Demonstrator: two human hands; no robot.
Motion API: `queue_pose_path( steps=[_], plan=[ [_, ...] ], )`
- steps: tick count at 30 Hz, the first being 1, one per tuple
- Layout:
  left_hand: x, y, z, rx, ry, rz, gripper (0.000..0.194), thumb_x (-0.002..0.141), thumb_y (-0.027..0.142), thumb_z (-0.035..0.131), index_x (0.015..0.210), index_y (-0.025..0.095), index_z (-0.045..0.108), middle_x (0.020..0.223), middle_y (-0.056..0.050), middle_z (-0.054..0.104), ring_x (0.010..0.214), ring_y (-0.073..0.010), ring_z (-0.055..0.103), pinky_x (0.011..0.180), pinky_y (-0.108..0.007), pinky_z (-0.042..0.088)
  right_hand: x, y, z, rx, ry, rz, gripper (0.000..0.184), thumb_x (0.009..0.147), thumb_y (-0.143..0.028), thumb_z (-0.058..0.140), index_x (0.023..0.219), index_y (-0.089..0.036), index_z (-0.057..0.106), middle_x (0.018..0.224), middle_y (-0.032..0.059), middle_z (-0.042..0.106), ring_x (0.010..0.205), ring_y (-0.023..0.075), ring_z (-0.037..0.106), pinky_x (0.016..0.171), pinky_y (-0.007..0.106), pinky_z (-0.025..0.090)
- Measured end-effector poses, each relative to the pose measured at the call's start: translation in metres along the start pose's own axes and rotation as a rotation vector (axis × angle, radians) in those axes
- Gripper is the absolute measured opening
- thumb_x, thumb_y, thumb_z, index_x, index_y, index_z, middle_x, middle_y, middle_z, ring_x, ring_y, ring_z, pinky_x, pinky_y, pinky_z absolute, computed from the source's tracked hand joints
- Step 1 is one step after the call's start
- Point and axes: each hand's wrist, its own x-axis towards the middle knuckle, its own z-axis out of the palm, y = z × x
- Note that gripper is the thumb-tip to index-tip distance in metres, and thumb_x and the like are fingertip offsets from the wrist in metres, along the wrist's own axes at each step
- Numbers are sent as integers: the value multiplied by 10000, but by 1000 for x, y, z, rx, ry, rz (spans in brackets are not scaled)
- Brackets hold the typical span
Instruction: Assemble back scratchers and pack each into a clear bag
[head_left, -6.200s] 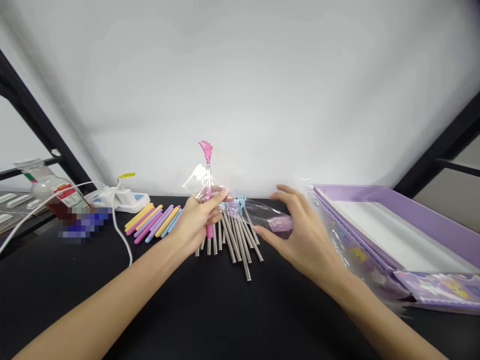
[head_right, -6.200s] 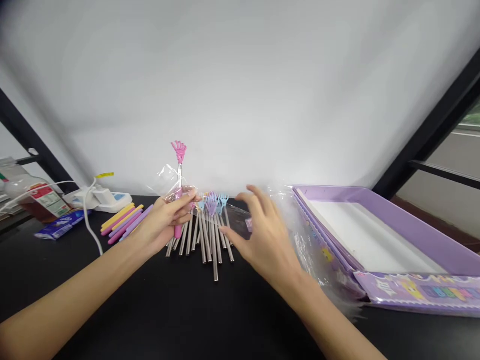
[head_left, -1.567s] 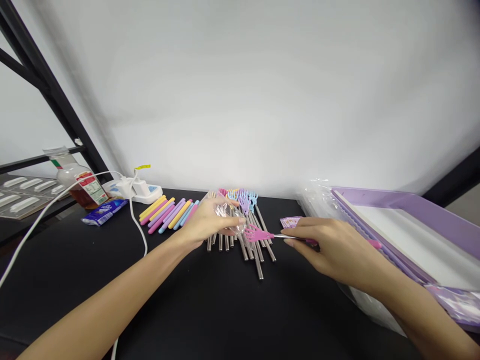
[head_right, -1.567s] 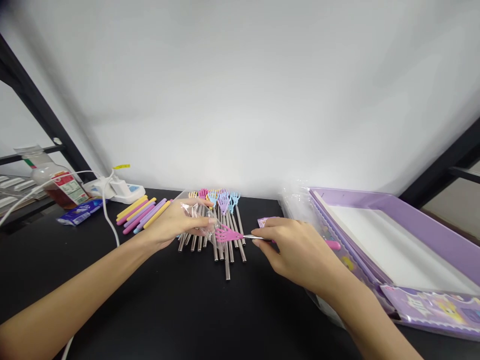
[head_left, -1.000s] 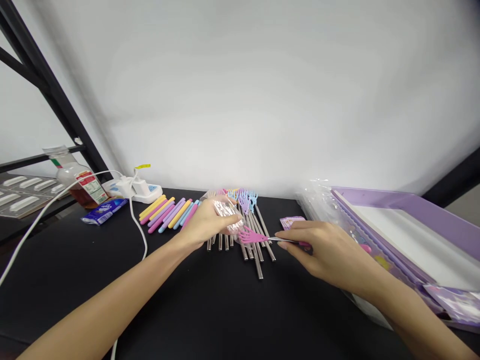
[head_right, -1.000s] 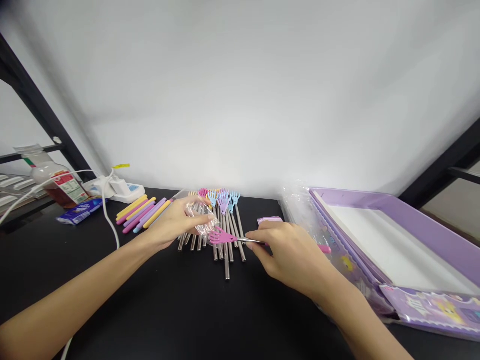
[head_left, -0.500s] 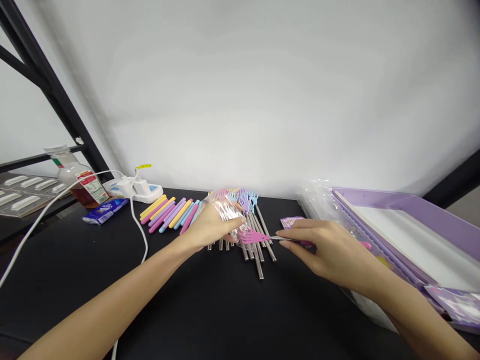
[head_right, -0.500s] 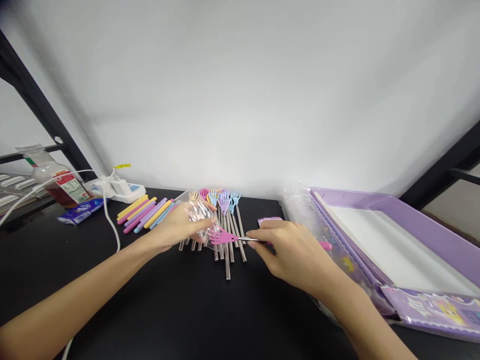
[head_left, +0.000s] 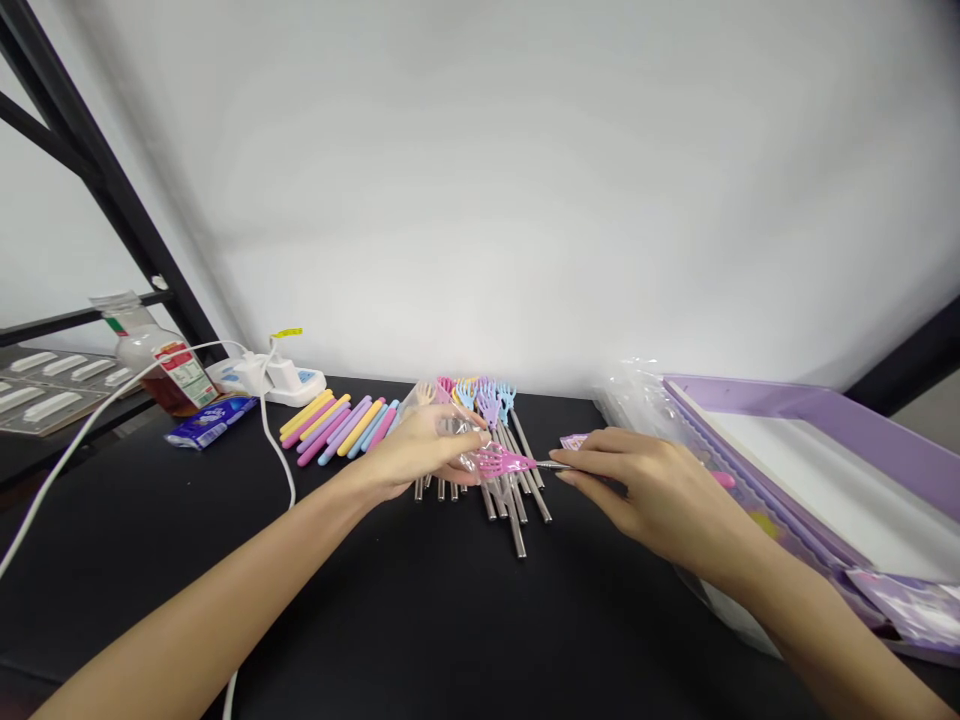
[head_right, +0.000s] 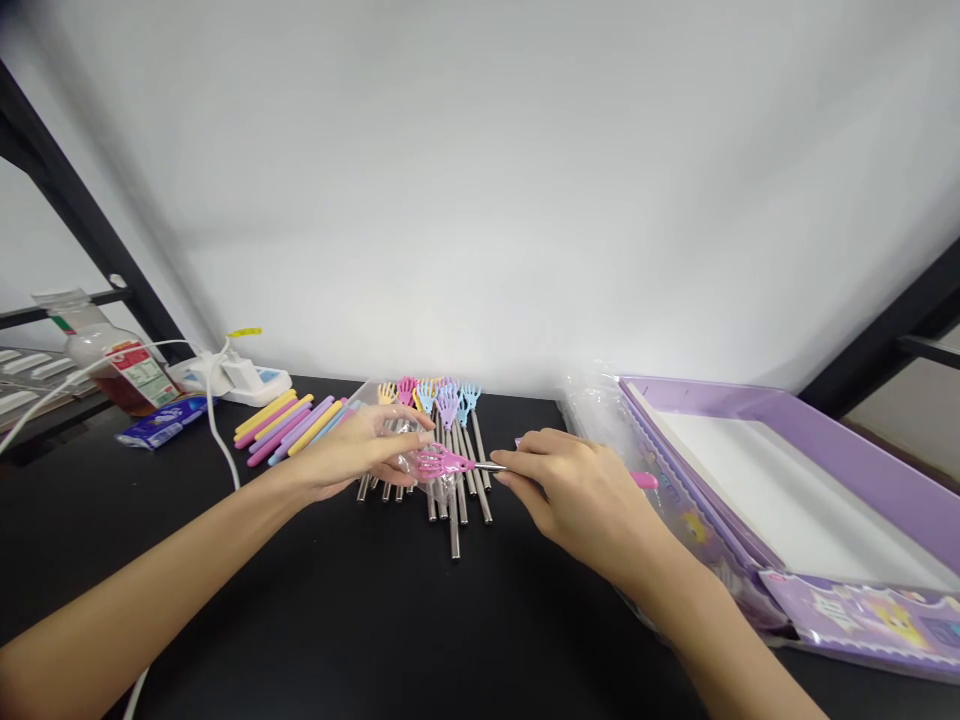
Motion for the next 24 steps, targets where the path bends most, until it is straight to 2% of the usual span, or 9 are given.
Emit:
queue_pose_path(
  steps=[7, 11, 14, 16, 20, 22, 24],
  plan=[
    [-1, 0, 3, -21, -46, -15, 526, 793, 454, 791, 1190, 152, 626, 874, -115, 736, 814, -251, 760, 678, -274, 619, 1, -4, -1, -12, 33, 8, 285, 988, -234, 483, 1082, -204, 751, 962, 97, 727, 872, 255, 694, 742, 391, 553],
    [-1, -2, 11, -92, -38, -16, 491, 781, 426, 809, 1138, 134, 636, 878, -120, 740, 810, -246, 758, 744, -321, 629, 5, -14, 7, 80, 45, 89, 275, 991, -264, 494, 1063, -225, 757, 927, 86, 728, 811, 229, 683, 731, 367, 544],
    [-2, -2, 15, -152, -56, 10, 437, 784, 411, 808, 1080, 133, 644, 922, -126, 746, 833, -236, 753, 792, -347, 622, 9, -23, 14, 224, 38, 167, 258, 989, -289, 510, 1027, -229, 758, 802, 55, 700, 698, 193, 641, 648, 330, 509],
    [-3, -4, 15, -164, -82, 35, 416, 790, 429, 798, 1048, 136, 656, 946, -124, 744, 860, -230, 746, 816, -357, 615, 11, -29, 16, 335, 40, 212, 238, 974, -280, 525, 1040, -223, 747, 779, 44, 691, 691, 184, 630, 643, 326, 501],
    [-2, -6, 15, -179, -70, 97, 398, 752, 422, 827, 992, 136, 688, 947, -102, 719, 896, -213, 710, 816, -350, 601, 11, -30, 15, 643, -2, 269, 300, 901, -224, 583, 1196, -222, 635, 954, 57, 689, 764, 172, 654, 717, 323, 561],
    [-2, -5, 14, -253, -29, 143, 366, 723, 374, 854, 939, 125, 694, 932, -88, 707, 864, -186, 688, 805, -324, 586, 10, -26, 13, 830, -44, 298, 339, 891, -263, 620, 1223, -232, 561, 1033, 65, 669, 799, 165, 675, 752, 313, 587],
    [0, -2, 11, -327, 11, 179, 322, 720, 338, 858, 879, 113, 693, 892, -74, 699, 822, -160, 669, 803, -302, 568, 8, -19, 10, 934, -97, 365, 324, 893, -337, 652, 1179, -231, 541, 992, 58, 672, 790, 171, 699, 746, 309, 600]
  ],
)
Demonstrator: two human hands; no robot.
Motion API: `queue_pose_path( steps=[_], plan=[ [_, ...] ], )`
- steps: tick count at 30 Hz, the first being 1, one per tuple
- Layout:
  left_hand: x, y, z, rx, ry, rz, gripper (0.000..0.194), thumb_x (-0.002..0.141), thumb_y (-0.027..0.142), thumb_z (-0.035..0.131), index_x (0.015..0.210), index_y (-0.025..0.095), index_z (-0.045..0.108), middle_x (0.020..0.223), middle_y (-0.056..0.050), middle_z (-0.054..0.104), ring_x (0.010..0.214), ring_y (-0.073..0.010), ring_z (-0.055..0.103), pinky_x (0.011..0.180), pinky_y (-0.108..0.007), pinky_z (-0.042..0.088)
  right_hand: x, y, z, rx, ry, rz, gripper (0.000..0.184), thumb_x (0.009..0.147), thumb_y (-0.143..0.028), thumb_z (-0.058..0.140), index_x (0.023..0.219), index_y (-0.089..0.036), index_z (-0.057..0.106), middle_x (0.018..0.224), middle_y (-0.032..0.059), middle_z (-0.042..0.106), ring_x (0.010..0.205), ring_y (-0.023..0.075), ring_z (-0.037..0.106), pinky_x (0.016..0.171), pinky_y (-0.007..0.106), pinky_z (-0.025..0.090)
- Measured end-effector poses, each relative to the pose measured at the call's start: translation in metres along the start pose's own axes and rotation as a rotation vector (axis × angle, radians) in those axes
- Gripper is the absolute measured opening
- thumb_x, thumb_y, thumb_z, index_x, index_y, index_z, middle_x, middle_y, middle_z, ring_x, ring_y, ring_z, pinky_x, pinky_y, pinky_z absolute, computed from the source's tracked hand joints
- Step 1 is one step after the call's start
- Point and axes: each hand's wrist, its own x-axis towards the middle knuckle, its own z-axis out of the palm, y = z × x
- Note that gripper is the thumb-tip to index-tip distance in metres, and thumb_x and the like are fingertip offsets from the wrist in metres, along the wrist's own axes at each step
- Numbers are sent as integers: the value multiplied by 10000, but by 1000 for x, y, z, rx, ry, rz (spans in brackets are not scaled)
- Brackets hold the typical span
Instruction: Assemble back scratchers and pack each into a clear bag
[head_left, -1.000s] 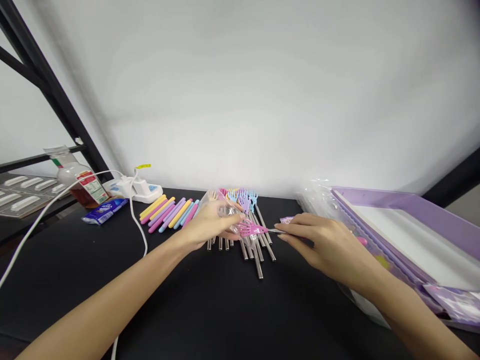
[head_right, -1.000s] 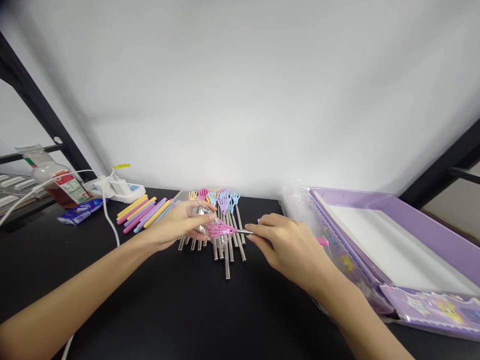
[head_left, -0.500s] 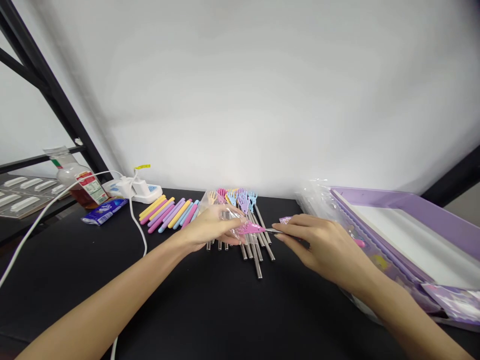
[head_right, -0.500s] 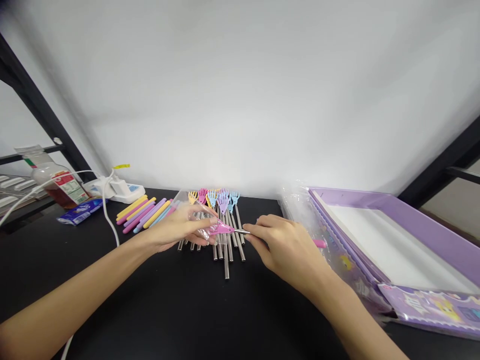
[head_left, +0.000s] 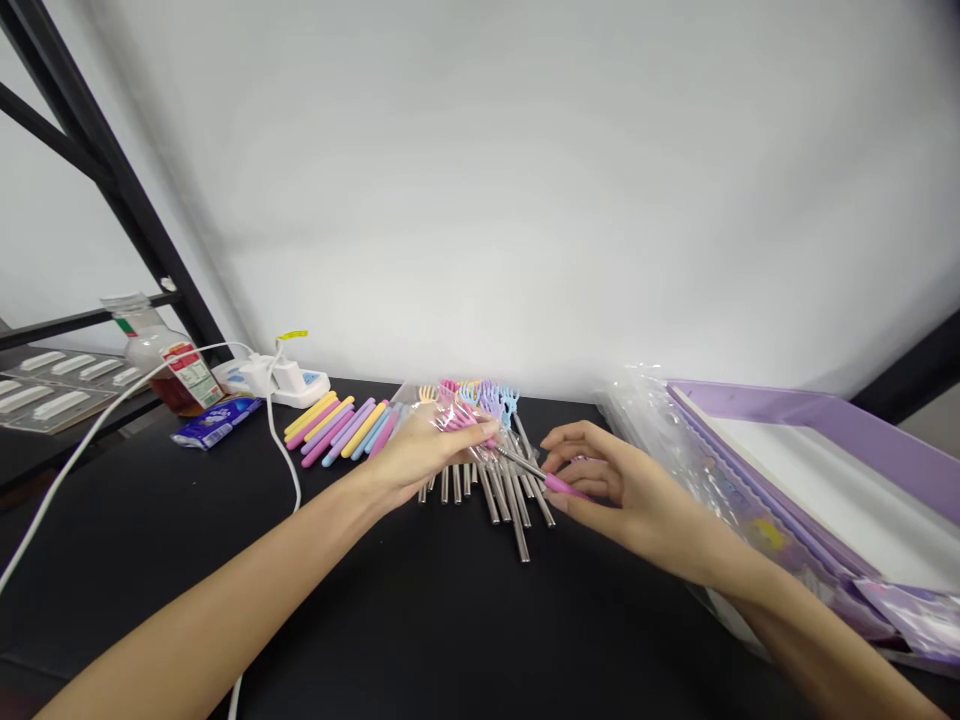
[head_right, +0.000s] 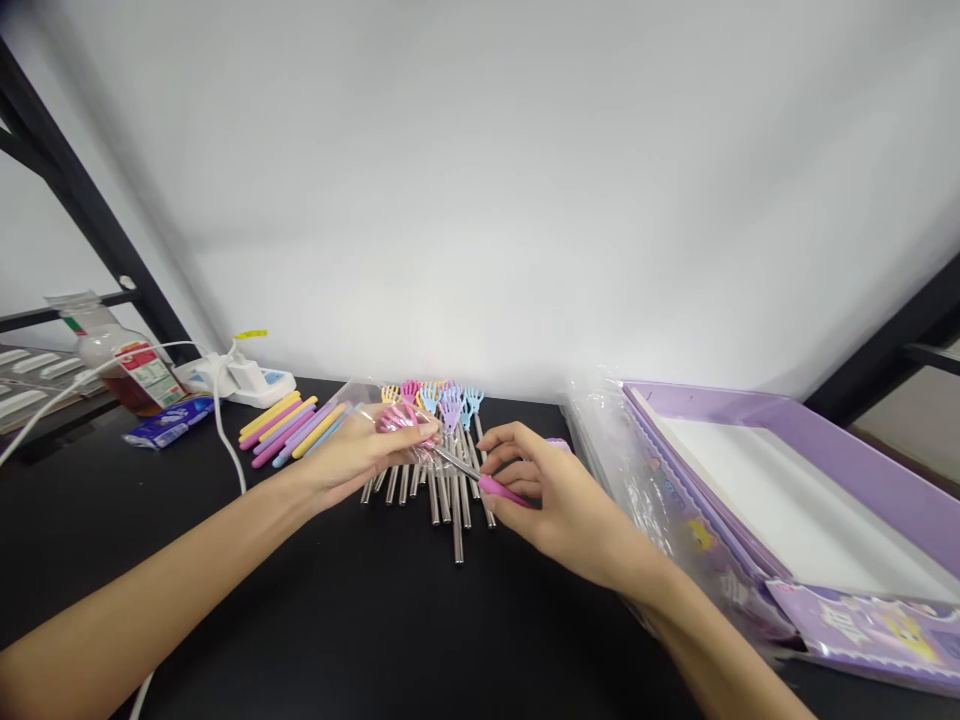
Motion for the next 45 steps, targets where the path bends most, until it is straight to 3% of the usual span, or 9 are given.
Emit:
queue_pose_path(
  steps=[4, 9, 13, 21, 26, 31, 37, 40, 45],
  plan=[
    [5, 4, -8, 18, 91, 89, 308, 724, 339, 854, 850, 104, 700, 852, -68, 697, 803, -153, 659, 790, -289, 559, 0, 4, -18, -14, -36, 169, 304, 888, -447, 669, 1063, -208, 604, 763, 30, 689, 663, 196, 711, 644, 327, 605],
    [7, 2, -14, 34, 92, 132, 389, 726, 323, 859, 1018, 123, 697, 856, -49, 703, 773, -151, 675, 809, -323, 582, -1, 0, -30, -18, 32, 143, 311, 840, -465, 723, 990, -194, 703, 824, 66, 738, 766, 217, 724, 741, 347, 614],
    [4, 2, -9, 19, 35, 110, 435, 738, 301, 854, 1098, 147, 664, 878, -34, 700, 800, -167, 695, 813, -343, 583, 1, -6, -18, -13, 140, 116, 308, 824, -481, 733, 940, -196, 714, 877, 67, 749, 769, 205, 724, 727, 323, 612],
    [2, -6, -2, -110, -91, 47, 327, 750, 275, 848, 1002, 147, 682, 929, -47, 701, 916, -186, 696, 931, -389, 550, 3, -9, 6, 15, 282, 113, 304, 808, -490, 743, 879, -205, 667, 811, 41, 722, 776, 208, 693, 677, 297, 551],
    [-1, -9, 3, -93, -70, 20, 379, 740, 301, 857, 1045, 162, 681, 963, -58, 709, 954, -181, 682, 879, -326, 537, 3, -7, 17, 125, 203, 151, 328, 798, -506, 750, 848, -190, 680, 846, 57, 720, 787, 213, 695, 702, 305, 546],
    [-3, -7, 7, -39, -56, 45, 375, 736, 329, 858, 1015, 149, 683, 932, -61, 713, 896, -185, 690, 806, -314, 548, 5, -3, 19, 300, 325, 209, 507, 644, -446, 888, 902, -215, 518, 826, -4, 666, 671, 198, 709, 617, 296, 561],
    [3, -2, -6, 54, -83, 101, 448, 754, 320, 848, 1128, 171, 652, 943, -70, 724, 933, -212, 697, 800, -322, 549, 2, -2, -6, 309, -103, 354, 489, 785, -446, 789, 1137, -155, 615, 856, 91, 756, 850, 241, 737, 780, 360, 610],
    [2, -3, -7, 143, -167, 103, 463, 767, 327, 838, 1167, 187, 650, 943, -67, 729, 958, -205, 691, 830, -317, 535, 3, -2, -2, 316, -72, 353, 577, 766, -433, 810, 1223, -170, 576, 843, 70, 762, 831, 231, 743, 780, 354, 617],
    [-4, -7, 3, 146, -267, 55, 326, 776, 313, 829, 1025, 173, 673, 908, -44, 714, 905, -167, 688, 821, -290, 535, 5, -5, 14, 257, 8, 254, 555, 734, -397, 838, 1172, -190, 566, 647, -13, 695, 594, 180, 696, 591, 288, 591]
  ],
)
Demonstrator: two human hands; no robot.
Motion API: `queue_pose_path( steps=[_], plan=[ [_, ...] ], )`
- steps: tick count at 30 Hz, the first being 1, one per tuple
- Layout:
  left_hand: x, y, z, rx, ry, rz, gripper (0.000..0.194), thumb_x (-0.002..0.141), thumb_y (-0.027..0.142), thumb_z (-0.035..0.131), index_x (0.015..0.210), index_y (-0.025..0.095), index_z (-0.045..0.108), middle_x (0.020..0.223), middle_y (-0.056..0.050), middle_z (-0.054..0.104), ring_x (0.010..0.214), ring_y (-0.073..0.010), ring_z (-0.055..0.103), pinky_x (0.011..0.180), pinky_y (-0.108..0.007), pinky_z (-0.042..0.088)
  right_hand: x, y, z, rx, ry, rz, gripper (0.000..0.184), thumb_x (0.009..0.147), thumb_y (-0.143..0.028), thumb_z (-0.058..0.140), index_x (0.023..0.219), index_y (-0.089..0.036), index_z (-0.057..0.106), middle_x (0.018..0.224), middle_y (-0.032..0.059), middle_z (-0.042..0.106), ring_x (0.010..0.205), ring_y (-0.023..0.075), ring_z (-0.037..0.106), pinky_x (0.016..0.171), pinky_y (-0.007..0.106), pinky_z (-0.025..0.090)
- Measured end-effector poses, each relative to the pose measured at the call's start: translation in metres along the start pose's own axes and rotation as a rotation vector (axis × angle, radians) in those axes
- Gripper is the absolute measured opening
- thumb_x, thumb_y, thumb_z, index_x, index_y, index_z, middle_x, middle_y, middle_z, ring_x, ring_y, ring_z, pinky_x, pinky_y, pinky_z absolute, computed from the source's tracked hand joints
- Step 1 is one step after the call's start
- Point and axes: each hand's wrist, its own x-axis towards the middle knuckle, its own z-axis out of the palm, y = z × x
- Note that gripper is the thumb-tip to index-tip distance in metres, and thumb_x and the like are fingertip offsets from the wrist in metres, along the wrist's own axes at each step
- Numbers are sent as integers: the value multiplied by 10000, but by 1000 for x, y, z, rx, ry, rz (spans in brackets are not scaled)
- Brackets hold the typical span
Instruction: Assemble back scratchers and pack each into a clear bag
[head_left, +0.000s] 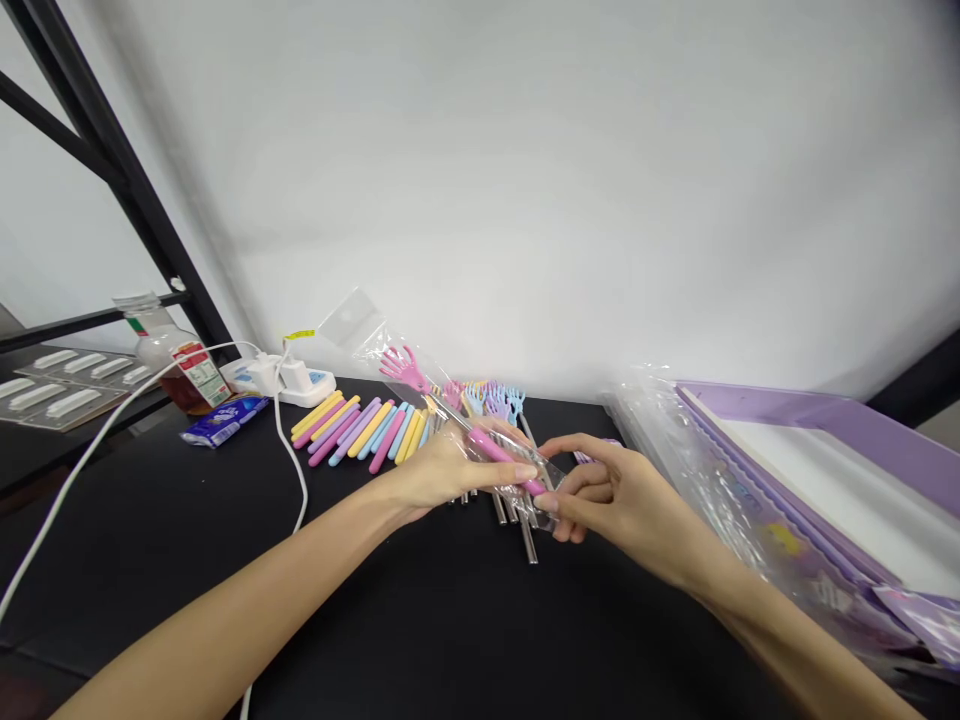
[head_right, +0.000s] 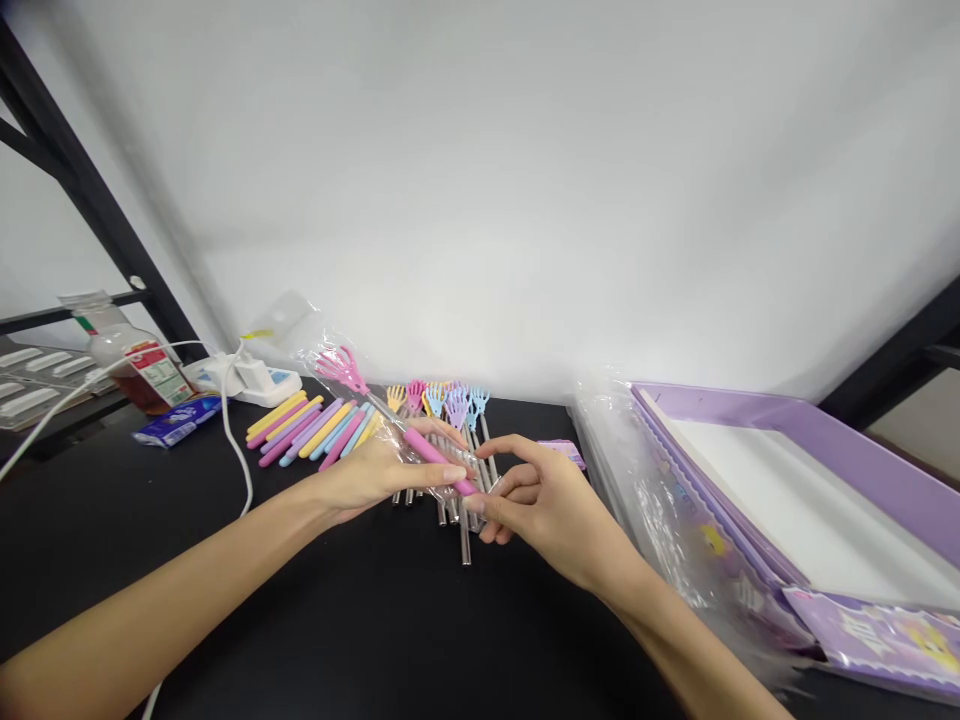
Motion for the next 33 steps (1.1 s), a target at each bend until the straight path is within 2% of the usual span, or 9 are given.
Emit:
queue_pose_path(
  steps=[3, 6, 8, 11, 13, 17, 23, 27, 33],
  plan=[
    [1, -1, 1, -69, 25, -26, 333, 758, 318, 842, 980, 168, 645, 827, -16, 674, 847, -165, 687, 766, -296, 556, 1, 4, -1, -107, 9, -45, 510, 741, -401, 827, 1156, -194, 614, 705, -5, 701, 577, 160, 674, 567, 280, 571],
    [2, -2, 0, -95, 42, -43, 366, 729, 310, 863, 967, 168, 624, 826, -12, 652, 842, -170, 683, 737, -293, 563, 2, 7, -5, -154, -42, -80, 425, 765, -384, 805, 1125, -196, 682, 946, 51, 748, 811, 197, 726, 752, 316, 595],
    [2, -1, -1, -96, 42, -50, 383, 703, 301, 879, 952, 164, 622, 858, -22, 652, 857, -174, 680, 743, -296, 563, 1, 6, -6, -107, -115, -83, 356, 791, -365, 785, 1092, -191, 712, 997, 58, 756, 917, 215, 724, 850, 338, 579],
    [1, -1, -3, -44, 28, -43, 406, 689, 315, 885, 973, 169, 634, 885, -29, 649, 851, -178, 670, 736, -308, 550, 0, 2, -7, -42, -201, -43, 332, 802, -378, 781, 1066, -182, 733, 925, 56, 774, 851, 207, 725, 811, 338, 580],
    [2, -1, -4, 26, 42, -31, 447, 673, 317, 894, 1013, 181, 638, 889, -29, 661, 836, -175, 661, 742, -314, 531, 0, 1, -7, -22, -192, -23, 310, 804, -386, 781, 1032, -180, 741, 891, 59, 779, 801, 193, 720, 771, 321, 581],
    [2, -4, -4, 95, 82, -46, 505, 669, 342, 895, 1081, 194, 643, 891, -35, 700, 889, -189, 657, 822, -333, 491, 0, 3, 1, 4, -79, -24, 242, 763, -375, 815, 842, -174, 706, 706, 35, 741, 654, 158, 684, 653, 270, 560],
    [-2, 0, 4, -12, 32, -73, 478, 795, 411, 801, 1173, 206, 592, 950, -57, 726, 935, -197, 669, 844, -332, 460, 4, 11, 11, 56, 78, -16, 345, 731, -397, 837, 720, -193, 558, 581, -22, 645, 529, 130, 622, 529, 239, 500],
    [-2, 2, 7, -106, 49, -61, 338, 875, 411, 720, 1090, 188, 585, 912, -40, 704, 902, -168, 661, 858, -316, 469, 5, 12, 9, 37, 77, -42, 359, 745, -389, 829, 713, -195, 527, 639, -8, 670, 609, 135, 649, 600, 246, 523],
    [2, -1, 3, -36, 194, -45, 418, 758, 397, 833, 1030, 168, 613, 799, 12, 606, 759, -127, 620, 714, -265, 481, 2, 8, 12, 227, -65, 19, 473, 676, -313, 889, 865, -227, 463, 805, -2, 733, 783, 191, 728, 755, 325, 578]
  ],
)
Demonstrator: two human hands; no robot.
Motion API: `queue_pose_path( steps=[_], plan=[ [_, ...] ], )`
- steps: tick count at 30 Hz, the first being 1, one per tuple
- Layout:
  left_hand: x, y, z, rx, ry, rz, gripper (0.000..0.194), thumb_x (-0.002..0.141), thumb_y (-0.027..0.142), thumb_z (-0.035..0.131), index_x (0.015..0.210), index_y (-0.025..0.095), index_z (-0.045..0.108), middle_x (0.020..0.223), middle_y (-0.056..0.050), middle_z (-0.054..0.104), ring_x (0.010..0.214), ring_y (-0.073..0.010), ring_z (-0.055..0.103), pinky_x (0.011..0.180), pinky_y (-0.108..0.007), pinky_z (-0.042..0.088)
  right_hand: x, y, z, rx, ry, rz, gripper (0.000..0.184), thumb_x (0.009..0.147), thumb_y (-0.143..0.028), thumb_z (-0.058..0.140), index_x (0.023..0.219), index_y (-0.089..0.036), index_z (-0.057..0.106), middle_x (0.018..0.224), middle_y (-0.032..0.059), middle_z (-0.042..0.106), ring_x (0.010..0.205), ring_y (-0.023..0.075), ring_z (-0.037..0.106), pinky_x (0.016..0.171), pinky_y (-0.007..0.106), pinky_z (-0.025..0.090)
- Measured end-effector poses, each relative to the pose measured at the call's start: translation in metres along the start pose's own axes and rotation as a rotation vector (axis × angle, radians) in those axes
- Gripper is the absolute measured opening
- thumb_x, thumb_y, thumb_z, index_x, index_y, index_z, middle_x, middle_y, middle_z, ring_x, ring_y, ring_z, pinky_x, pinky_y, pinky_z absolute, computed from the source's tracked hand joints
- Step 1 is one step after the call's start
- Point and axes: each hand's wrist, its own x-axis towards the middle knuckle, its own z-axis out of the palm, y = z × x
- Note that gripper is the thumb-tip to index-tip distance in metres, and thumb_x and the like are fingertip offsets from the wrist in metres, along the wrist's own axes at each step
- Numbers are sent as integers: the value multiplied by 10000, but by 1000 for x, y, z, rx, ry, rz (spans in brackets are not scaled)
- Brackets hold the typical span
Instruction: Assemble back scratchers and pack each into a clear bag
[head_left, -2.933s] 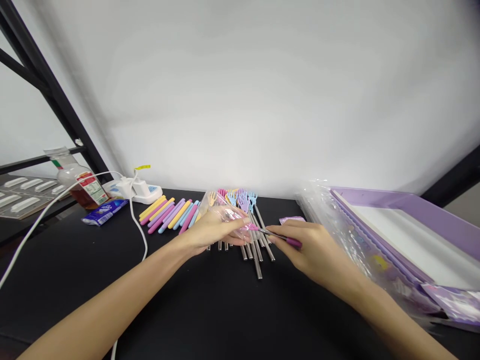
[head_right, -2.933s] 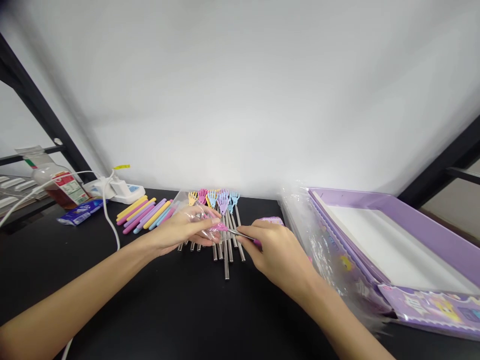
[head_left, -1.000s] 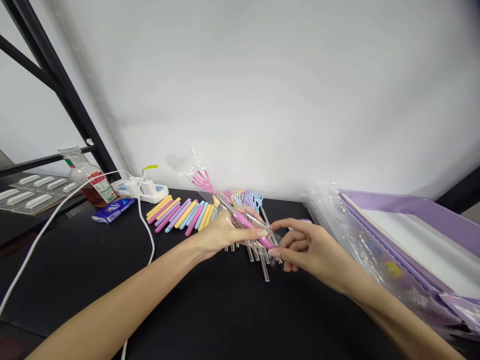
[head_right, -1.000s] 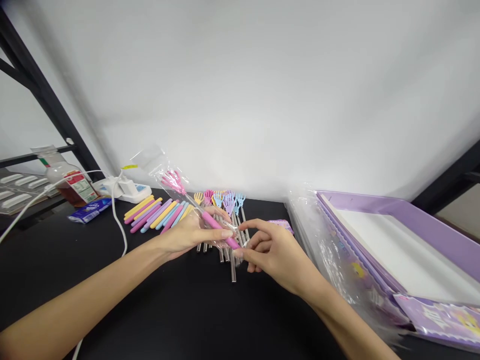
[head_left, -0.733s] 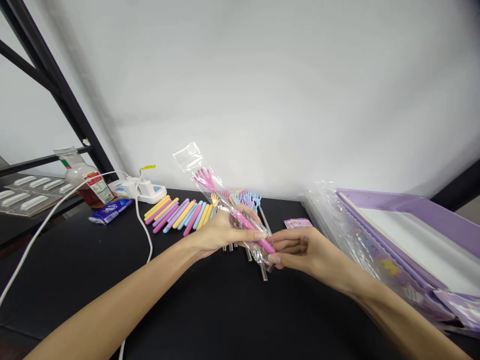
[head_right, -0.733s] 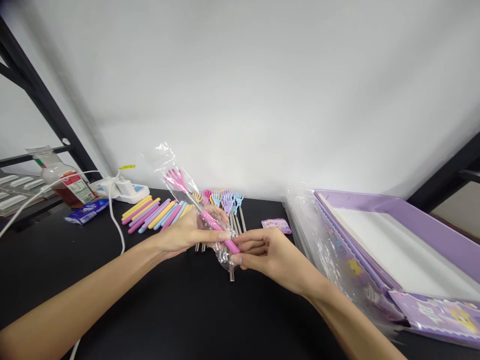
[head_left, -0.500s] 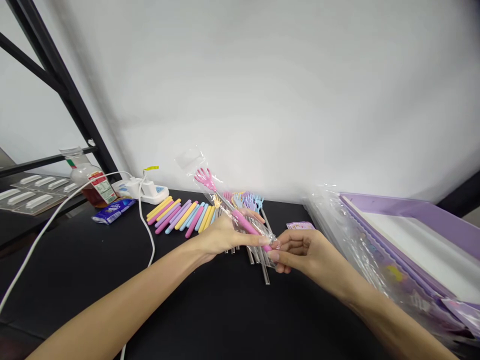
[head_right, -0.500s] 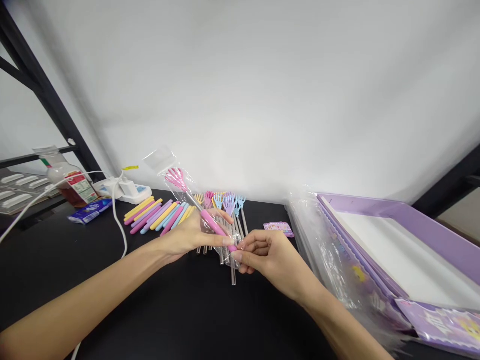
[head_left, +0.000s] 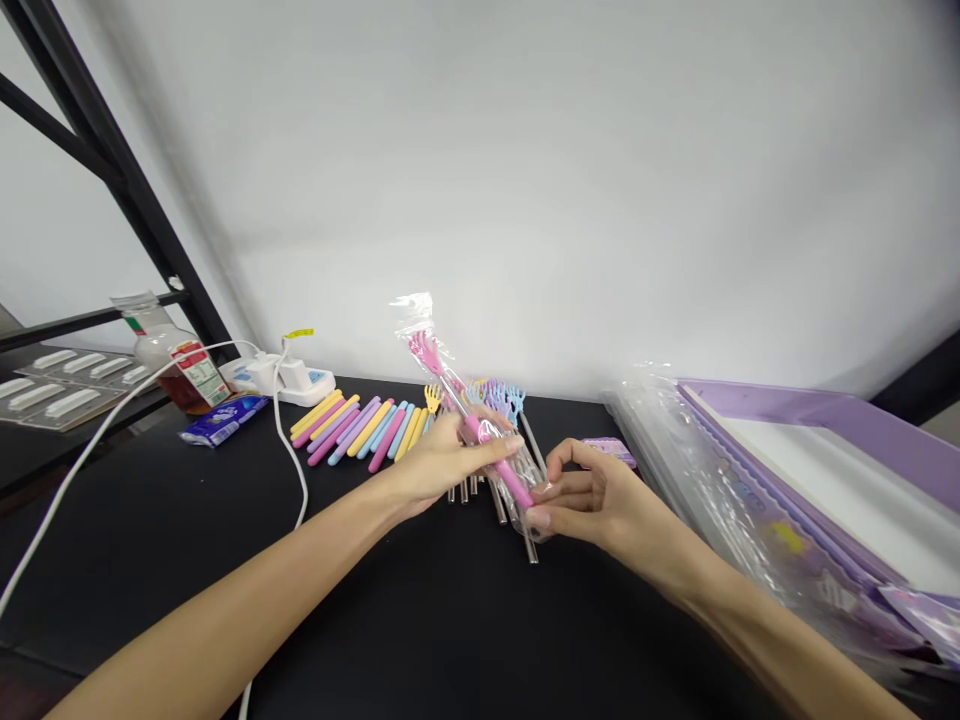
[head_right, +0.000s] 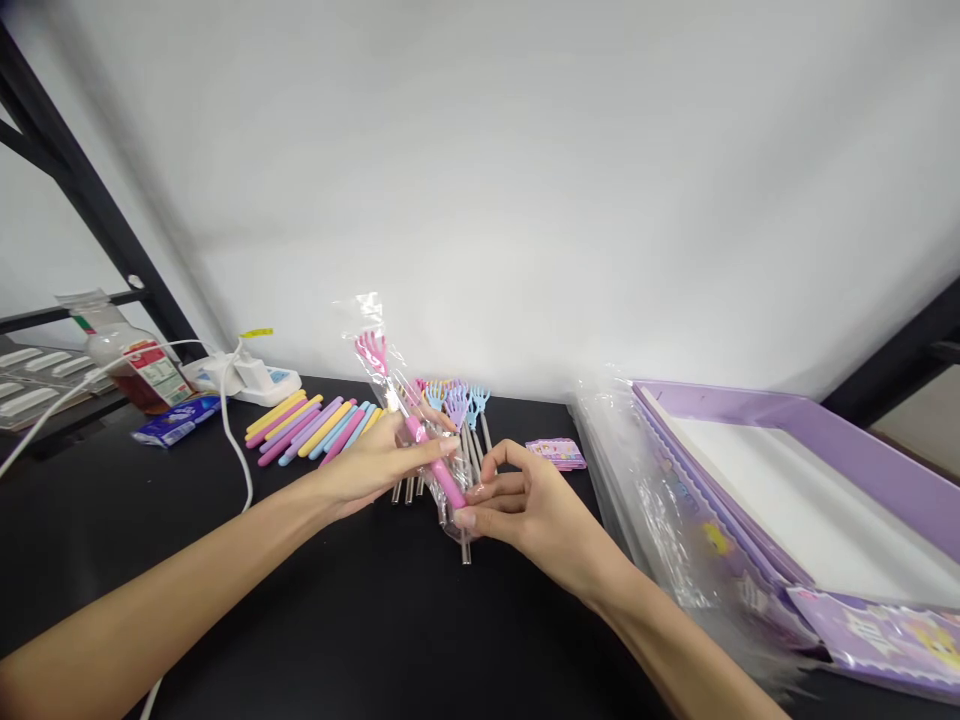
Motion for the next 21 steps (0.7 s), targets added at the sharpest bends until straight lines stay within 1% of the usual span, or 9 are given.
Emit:
queue_pose_path(
  steps=[2, 4, 7, 10, 12, 14, 17, 19, 21],
  plan=[
    [1, 1, -1, -41, -7, 10, 449, 734, 380, 852, 1045, 167, 608, 803, 12, 593, 782, -139, 635, 731, -281, 499, -1, 0, 0, 49, 24, 0, 524, 665, -312, 897, 864, -236, 418, 820, 2, 740, 764, 194, 729, 740, 331, 580],
    [1, 3, -2, -57, -21, 7, 479, 722, 365, 864, 1072, 172, 601, 822, 4, 603, 824, -158, 655, 770, -307, 514, -2, 0, 1, 67, 47, -25, 538, 679, -319, 889, 869, -242, 392, 779, -3, 737, 710, 181, 714, 705, 319, 573],
    [0, 3, -1, -47, -42, 6, 483, 735, 365, 855, 1090, 171, 591, 862, -16, 626, 865, -181, 669, 807, -340, 525, -2, 0, 3, 38, 69, -59, 536, 702, -325, 877, 922, -246, 395, 732, -15, 728, 684, 167, 694, 688, 297, 559],
    [-1, 3, -1, -35, -59, 1, 488, 745, 363, 846, 1108, 165, 586, 849, -17, 627, 845, -182, 673, 811, -357, 538, -3, -1, 6, 19, 89, -67, 550, 708, -351, 870, 969, -251, 396, 687, -39, 698, 667, 174, 692, 674, 299, 557],
    [-2, 4, -2, -50, -79, -24, 516, 728, 343, 860, 1125, 168, 581, 831, -11, 628, 826, -180, 678, 801, -358, 547, -5, -5, 3, -16, 32, -66, 531, 745, -375, 841, 1026, -250, 408, 669, -41, 684, 660, 185, 696, 666, 312, 560],
    [-2, 6, -4, -84, -121, -60, 528, 708, 307, 877, 1120, 171, 579, 822, -4, 630, 792, -165, 677, 772, -338, 556, -9, -10, -5, -83, -78, -103, 468, 833, -399, 761, 1135, -243, 438, 723, -13, 699, 696, 192, 702, 686, 331, 567],
    [0, 6, -10, -143, -188, -101, 474, 716, 261, 874, 1077, 162, 584, 861, -20, 661, 773, -140, 673, 745, -299, 556, -15, -17, -21, -194, -201, -234, 318, 968, -360, 582, 1255, -244, 508, 931, 56, 714, 791, 188, 701, 737, 345, 578],
    [3, 4, -14, -182, -199, -107, 425, 746, 263, 855, 1056, 159, 584, 881, -33, 679, 799, -143, 681, 769, -306, 560, -17, -20, -27, -329, -189, -369, 276, 985, -262, 527, 1258, -260, 564, 1031, 69, 692, 843, 186, 692, 760, 346, 584],
    [4, 3, -16, -213, -195, -103, 406, 763, 263, 843, 1059, 165, 583, 879, -30, 685, 826, -153, 688, 811, -334, 565, -17, -19, -27, -555, -130, -553, 317, 947, -168, 548, 1239, -274, 609, 1074, 66, 663, 869, 181, 672, 765, 340, 579]
  ],
)
